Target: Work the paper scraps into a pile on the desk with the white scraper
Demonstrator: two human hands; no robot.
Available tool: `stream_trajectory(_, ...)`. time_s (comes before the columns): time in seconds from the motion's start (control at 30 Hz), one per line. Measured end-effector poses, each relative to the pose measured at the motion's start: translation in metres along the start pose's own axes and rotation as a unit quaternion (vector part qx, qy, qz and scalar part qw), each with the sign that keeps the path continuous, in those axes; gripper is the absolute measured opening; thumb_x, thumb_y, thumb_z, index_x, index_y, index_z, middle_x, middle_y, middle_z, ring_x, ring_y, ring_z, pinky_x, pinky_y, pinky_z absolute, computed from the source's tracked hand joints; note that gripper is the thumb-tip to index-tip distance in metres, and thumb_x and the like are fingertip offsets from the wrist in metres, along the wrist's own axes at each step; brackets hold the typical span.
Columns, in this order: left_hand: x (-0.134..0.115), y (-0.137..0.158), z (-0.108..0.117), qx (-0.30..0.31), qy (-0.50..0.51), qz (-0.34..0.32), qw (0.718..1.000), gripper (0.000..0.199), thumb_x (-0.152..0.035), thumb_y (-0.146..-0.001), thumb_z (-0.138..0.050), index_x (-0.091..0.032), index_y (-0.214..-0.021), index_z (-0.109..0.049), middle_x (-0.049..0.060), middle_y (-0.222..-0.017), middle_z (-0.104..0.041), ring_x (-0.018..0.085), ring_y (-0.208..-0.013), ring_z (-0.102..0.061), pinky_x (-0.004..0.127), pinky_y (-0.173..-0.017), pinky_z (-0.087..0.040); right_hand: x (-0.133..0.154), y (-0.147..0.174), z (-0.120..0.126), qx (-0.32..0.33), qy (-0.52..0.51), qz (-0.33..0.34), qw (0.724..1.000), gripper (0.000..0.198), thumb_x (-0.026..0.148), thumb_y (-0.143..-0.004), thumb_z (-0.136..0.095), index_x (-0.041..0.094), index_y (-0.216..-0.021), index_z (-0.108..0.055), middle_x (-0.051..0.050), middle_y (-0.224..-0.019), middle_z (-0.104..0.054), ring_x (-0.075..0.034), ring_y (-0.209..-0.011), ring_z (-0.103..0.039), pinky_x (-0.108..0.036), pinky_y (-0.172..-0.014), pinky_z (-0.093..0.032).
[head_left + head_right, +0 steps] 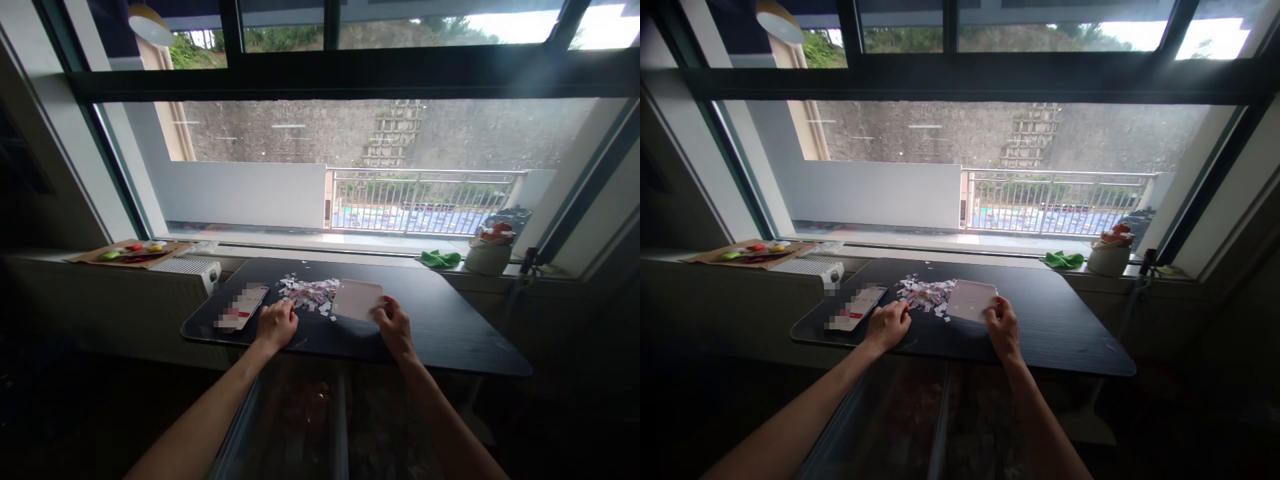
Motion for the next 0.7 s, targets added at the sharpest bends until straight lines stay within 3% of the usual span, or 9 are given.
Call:
stream_trajectory(0.17,-0.001,0.0,-0.001,0.007,0.002,0.0,1.0,0.018,-0.023,-0.081,-0.04,-0.019,-0.086,-0.057,0.005,-0.088,-0.064,0.021,-0.086,-0.059,0.033,-0.074,-0.037,0.002,0.001,-0.017,0.066,-0.042,0.023,0.997,0.044,0.039,-0.073,-0.053,0.016,-0.11,-0.05,-0.006,-0.085,-0.068,-0.02,-0.075,-0.063,-0.034,-0.071,-0.05)
stream_trajectory(0.4,0.002,-0.001,-0.003,0.007,0.002,0.005,1.0,0.019,-0.023,-0.081,-0.04,-0.02,-0.089,-0.057,0.005,-0.09,-0.065,0.019,-0.085,-0.058,0.032,-0.075,-0.037,0.005,0.002,-0.007,0.024,0.012,0.031,0.999,0.038,0.035,-0.073,-0.051,0.018,-0.106,-0.053,-0.006,-0.084,-0.068,-0.02,-0.074,-0.062,-0.035,-0.071,-0.049)
stream_trajectory(0.57,0.002,-0.001,-0.002,0.003,0.0,0.004,1.0,0.019,-0.023,-0.08,-0.04,-0.02,-0.087,-0.057,0.005,-0.088,-0.064,0.02,-0.083,-0.059,0.032,-0.073,-0.037,0.01,0.005,-0.025,0.096,-0.045,0.044,0.993,0.038,0.037,-0.075,-0.051,0.019,-0.109,-0.05,-0.005,-0.083,-0.069,-0.019,-0.072,-0.064,-0.034,-0.071,-0.049)
stream_trajectory(0.7,0.001,0.0,-0.001,0.002,0.0,0.004,1.0,0.019,-0.023,-0.08,-0.04,-0.02,-0.086,-0.057,0.005,-0.088,-0.064,0.02,-0.084,-0.059,0.032,-0.073,-0.037,0.009,0.004,-0.009,0.031,0.031,0.026,0.999,0.036,0.032,-0.071,-0.049,0.019,-0.104,-0.055,-0.005,-0.084,-0.068,-0.021,-0.078,-0.062,-0.035,-0.074,-0.047)
Point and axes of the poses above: each hand's wrist, its own y-axis away from the middle knuckle, its own z-axis out of the back of the hand, x = y × z, the point moved 10 cm from there along -y, towards the middle knuckle
